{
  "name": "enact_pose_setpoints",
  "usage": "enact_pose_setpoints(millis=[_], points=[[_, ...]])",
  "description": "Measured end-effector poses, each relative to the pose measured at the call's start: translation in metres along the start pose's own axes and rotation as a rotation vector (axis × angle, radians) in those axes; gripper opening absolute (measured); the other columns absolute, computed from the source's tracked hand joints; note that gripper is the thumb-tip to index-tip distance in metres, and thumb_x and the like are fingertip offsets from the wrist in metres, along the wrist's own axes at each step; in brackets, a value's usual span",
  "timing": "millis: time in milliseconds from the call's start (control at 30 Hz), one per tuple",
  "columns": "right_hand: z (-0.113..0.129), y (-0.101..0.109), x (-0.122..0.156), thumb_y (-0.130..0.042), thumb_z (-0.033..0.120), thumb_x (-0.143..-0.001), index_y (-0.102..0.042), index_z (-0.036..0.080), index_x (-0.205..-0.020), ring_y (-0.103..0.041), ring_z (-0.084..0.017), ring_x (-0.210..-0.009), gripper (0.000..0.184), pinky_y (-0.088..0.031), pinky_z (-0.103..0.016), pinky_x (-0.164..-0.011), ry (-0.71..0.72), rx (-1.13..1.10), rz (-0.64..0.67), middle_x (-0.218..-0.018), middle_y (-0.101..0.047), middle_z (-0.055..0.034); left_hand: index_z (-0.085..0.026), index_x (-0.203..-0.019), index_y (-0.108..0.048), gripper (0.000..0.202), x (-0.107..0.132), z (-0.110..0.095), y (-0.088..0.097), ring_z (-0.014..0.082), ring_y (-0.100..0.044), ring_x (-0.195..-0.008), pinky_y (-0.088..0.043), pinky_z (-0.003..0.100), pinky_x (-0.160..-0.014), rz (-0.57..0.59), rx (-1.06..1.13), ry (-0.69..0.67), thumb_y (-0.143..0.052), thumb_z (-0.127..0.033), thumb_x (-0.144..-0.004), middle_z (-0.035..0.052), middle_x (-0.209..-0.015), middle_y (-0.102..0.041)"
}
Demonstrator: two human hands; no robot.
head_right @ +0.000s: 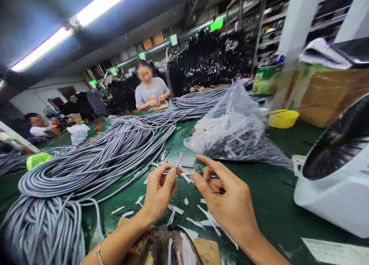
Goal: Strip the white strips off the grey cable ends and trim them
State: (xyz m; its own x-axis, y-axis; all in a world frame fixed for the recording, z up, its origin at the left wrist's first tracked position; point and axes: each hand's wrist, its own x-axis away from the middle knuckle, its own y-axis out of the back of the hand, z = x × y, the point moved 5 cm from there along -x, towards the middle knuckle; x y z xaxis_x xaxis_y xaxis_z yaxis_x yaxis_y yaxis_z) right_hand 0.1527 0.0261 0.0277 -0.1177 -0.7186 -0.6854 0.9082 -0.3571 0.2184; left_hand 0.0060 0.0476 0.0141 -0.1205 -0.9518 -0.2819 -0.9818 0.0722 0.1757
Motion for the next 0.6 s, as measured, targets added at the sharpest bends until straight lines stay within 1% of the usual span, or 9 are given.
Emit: enact_pose_setpoints(millis=[33,67,167,267,333,400,467,533,600], points=[[0.003,-0.004,0.0,-0.055,0.028,-0.083,-0.065,0.017,-0.096,-0.042,-0.005,-0.035,0.02,-0.036,-0.017,-0.032,0.044,0.001,0.025,-0.061,-0.05,0.0036,-0.014,-0.085,-0.054,0.032,0.002,0.0,-0.002,-0.0005,-0.034,-0.035,-0.023,0.012,-0.033,0.006,0.052,0.011,-0.052,-0.047,-0.085,-0.0008,-0.067,-0.057],[0.007,-0.008,0.0,-0.054,0.025,-0.084,-0.067,0.018,-0.089,-0.044,-0.006,-0.038,0.016,-0.038,-0.017,-0.034,0.087,0.002,0.049,-0.06,-0.051,0.003,-0.016,-0.093,-0.054,0.034,0.004,0.0,-0.004,-0.0012,-0.036,-0.034,-0.024,0.013,-0.032,0.018,0.104,0.023,-0.054,-0.048,-0.083,0.0032,-0.083,-0.062],[0.017,-0.017,0.003,-0.049,0.019,-0.085,-0.066,0.019,-0.071,-0.052,-0.008,-0.045,0.022,-0.043,-0.016,-0.041,0.211,0.007,0.108,-0.057,-0.055,0.0008,-0.019,-0.113,-0.051,0.049,0.004,-0.001,-0.008,-0.0014,-0.037,-0.033,-0.025,0.015,-0.03,0.092,0.273,0.067,-0.06,-0.05,-0.077,0.0097,-0.106,-0.061],[0.028,-0.021,0.007,-0.046,0.016,-0.084,-0.062,0.019,-0.062,-0.055,-0.008,-0.047,0.028,-0.046,-0.016,-0.046,0.336,0.025,0.171,-0.055,-0.057,0.0004,-0.014,-0.118,-0.057,0.058,0.0,-0.006,-0.006,0.0,-0.03,-0.034,-0.023,0.016,-0.033,0.164,0.386,0.085,-0.063,-0.052,-0.074,0.0054,-0.08,-0.065],[0.032,-0.016,0.008,-0.047,0.017,-0.084,-0.056,0.02,-0.054,-0.049,-0.007,-0.039,0.031,-0.041,-0.017,-0.04,0.37,0.042,0.173,-0.046,-0.051,0.0028,-0.013,-0.112,-0.064,0.053,-0.002,-0.011,0.0,0.0028,-0.032,-0.04,-0.026,0.017,-0.039,0.138,0.336,0.043,-0.061,-0.052,-0.076,0.0014,-0.063,-0.06],[0.029,-0.005,0.005,-0.05,0.023,-0.084,-0.053,0.021,-0.053,-0.044,-0.007,-0.034,0.031,-0.036,-0.019,-0.035,0.292,0.049,0.092,-0.043,-0.048,0.0041,-0.013,-0.105,-0.069,0.046,-0.001,-0.018,0.003,0.0072,-0.042,-0.051,-0.034,0.018,-0.049,0.104,0.199,-0.028,-0.059,-0.05,-0.079,0.0017,-0.06,-0.059],[0.02,0.006,0.001,-0.052,0.032,-0.083,-0.056,0.022,-0.059,-0.045,-0.008,-0.034,0.027,-0.036,-0.02,-0.034,0.131,0.031,0.006,-0.045,-0.052,0.0035,-0.014,-0.096,-0.073,0.041,0.002,-0.023,0.002,0.0114,-0.048,-0.06,-0.037,0.02,-0.056,0.11,0.03,-0.091,-0.056,-0.049,-0.081,0.004,-0.063,-0.062],[0.01,0.009,-0.002,-0.055,0.042,-0.081,-0.061,0.022,-0.068,-0.048,-0.01,-0.036,0.025,-0.038,-0.019,-0.032,-0.017,-0.017,0.022,-0.048,-0.055,0.0028,-0.014,-0.09,-0.075,0.041,0.005,-0.025,-0.001,0.0131,-0.049,-0.061,-0.037,0.022,-0.056,0.121,-0.091,-0.126,-0.052,-0.048,-0.083,0.0057,-0.067,-0.065],[0.005,0.006,-0.002,-0.055,0.047,-0.079,-0.064,0.022,-0.073,-0.051,-0.01,-0.038,0.027,-0.039,-0.019,-0.032,-0.075,-0.056,0.07,-0.052,-0.058,0.002,-0.013,-0.088,-0.075,0.042,0.007,-0.024,-0.001,0.0128,-0.048,-0.058,-0.036,0.022,-0.054,0.102,-0.135,-0.124,-0.049,-0.047,-0.085,0.006,-0.068,-0.066]])
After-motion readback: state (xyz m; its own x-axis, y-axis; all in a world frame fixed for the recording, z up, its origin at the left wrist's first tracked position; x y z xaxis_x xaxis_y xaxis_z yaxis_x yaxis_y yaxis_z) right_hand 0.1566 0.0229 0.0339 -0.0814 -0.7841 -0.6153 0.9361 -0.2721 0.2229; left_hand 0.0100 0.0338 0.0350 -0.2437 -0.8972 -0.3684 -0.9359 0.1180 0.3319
